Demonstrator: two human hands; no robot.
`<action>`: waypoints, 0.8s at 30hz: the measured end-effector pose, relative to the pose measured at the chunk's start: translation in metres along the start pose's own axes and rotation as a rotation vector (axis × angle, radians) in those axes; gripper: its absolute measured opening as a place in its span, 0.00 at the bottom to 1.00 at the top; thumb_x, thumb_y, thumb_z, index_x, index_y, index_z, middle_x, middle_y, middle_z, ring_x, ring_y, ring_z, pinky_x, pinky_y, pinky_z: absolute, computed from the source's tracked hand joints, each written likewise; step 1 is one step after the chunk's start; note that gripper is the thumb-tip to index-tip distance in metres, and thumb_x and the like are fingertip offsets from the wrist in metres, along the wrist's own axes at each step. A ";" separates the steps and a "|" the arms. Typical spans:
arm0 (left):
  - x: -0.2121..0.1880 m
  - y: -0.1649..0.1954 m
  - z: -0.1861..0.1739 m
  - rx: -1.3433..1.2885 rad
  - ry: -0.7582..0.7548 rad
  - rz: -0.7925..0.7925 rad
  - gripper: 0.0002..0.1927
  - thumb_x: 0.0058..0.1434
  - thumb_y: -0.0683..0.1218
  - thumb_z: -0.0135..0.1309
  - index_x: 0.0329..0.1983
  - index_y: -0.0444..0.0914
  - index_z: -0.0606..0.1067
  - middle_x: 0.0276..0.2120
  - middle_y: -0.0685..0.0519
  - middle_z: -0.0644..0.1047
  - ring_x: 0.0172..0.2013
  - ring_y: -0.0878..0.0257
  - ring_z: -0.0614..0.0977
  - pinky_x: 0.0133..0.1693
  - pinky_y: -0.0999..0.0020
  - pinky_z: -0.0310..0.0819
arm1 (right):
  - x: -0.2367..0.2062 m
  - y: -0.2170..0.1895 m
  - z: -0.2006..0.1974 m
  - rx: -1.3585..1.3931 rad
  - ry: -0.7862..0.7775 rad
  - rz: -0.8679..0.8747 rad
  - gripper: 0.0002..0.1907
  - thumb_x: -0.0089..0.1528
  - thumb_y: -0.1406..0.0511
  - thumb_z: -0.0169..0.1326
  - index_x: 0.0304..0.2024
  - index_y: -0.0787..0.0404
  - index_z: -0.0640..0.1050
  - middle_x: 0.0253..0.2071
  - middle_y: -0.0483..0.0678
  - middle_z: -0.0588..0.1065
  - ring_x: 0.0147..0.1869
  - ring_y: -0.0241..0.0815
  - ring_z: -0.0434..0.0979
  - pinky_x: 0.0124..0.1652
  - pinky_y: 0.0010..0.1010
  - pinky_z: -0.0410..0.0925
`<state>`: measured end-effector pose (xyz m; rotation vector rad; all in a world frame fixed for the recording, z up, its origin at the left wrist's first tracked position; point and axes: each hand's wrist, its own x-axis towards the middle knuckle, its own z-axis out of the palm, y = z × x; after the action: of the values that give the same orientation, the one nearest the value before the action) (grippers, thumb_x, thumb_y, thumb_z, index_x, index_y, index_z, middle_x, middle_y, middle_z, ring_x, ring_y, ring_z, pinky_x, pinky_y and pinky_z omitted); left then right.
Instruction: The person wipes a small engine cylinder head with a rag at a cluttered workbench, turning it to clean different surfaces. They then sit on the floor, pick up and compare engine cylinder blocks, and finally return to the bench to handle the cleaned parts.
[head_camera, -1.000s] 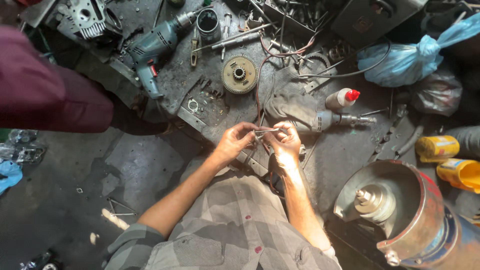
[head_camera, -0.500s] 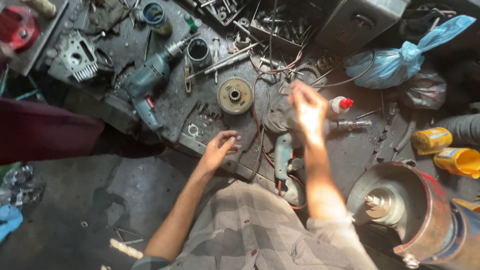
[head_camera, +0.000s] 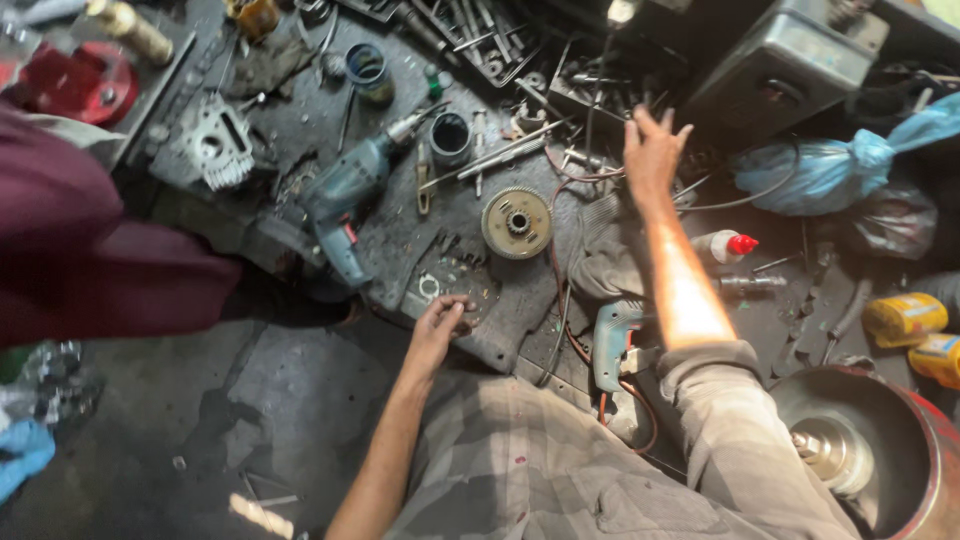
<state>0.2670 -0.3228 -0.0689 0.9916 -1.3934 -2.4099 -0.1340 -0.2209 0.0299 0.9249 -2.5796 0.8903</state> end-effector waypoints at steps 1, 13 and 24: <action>-0.004 -0.001 -0.001 -0.023 0.013 -0.014 0.16 0.69 0.50 0.52 0.54 0.37 0.76 0.46 0.52 0.82 0.40 0.63 0.83 0.44 0.69 0.77 | -0.003 0.000 -0.006 0.006 0.022 -0.094 0.23 0.67 0.66 0.60 0.62 0.70 0.76 0.59 0.69 0.74 0.69 0.73 0.61 0.65 0.63 0.43; -0.068 -0.033 0.009 -0.043 0.004 0.197 0.23 0.68 0.55 0.54 0.58 0.36 0.75 0.49 0.50 0.82 0.41 0.64 0.83 0.42 0.69 0.76 | -0.164 -0.009 -0.054 0.784 -0.207 -0.146 0.18 0.71 0.82 0.47 0.64 0.79 0.72 0.57 0.64 0.77 0.59 0.54 0.84 0.60 0.38 0.78; -0.181 -0.116 -0.030 -0.027 0.346 0.241 0.21 0.69 0.54 0.52 0.57 0.35 0.76 0.47 0.52 0.82 0.38 0.66 0.83 0.43 0.69 0.78 | -0.130 -0.026 0.083 0.760 -1.390 0.548 0.33 0.74 0.44 0.35 0.72 0.56 0.60 0.70 0.55 0.66 0.70 0.61 0.69 0.64 0.54 0.63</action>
<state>0.4422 -0.1969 -0.0925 1.0995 -1.2707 -1.9684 -0.0206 -0.2253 -0.0777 1.3591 -3.8333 2.0092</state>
